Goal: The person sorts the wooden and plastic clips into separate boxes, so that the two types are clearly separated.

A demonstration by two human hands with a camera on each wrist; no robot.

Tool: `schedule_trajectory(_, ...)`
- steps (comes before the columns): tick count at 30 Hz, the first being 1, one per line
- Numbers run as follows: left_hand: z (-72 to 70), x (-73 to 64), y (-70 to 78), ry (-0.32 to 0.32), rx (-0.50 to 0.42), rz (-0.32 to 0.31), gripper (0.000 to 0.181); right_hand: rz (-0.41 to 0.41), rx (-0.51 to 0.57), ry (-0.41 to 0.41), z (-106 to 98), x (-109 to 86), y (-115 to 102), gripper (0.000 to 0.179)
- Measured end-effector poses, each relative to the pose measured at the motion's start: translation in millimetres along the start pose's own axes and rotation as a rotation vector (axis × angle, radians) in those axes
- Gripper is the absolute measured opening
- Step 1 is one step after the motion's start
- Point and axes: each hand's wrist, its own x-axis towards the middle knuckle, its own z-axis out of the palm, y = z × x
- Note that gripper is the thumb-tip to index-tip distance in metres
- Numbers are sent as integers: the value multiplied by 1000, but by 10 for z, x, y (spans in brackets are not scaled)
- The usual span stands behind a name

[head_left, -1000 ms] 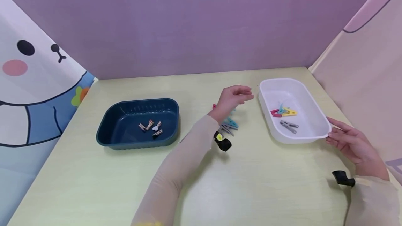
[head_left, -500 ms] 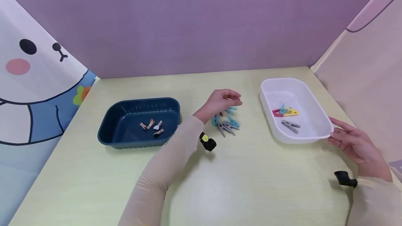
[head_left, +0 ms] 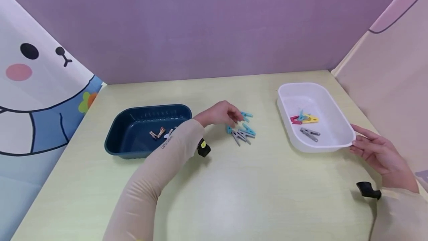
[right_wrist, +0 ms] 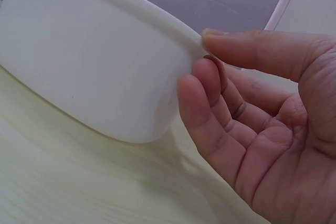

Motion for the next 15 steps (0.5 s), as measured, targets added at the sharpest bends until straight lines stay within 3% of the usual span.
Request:
schedule_trajectory(5, 14, 22, -39, -78, 79, -9, 33, 2, -2, 7, -2, -7, -1, 54)
schedule_trajectory(11, 60, 28, 6, -133, 270, -17, 35, -6, -15, 5, -8, -8, 8, 54)
schedule_trajectory(15, 96, 24, 33, -163, 340, -21, 32, -8, -27, 7, -10, -6, 5, 55)
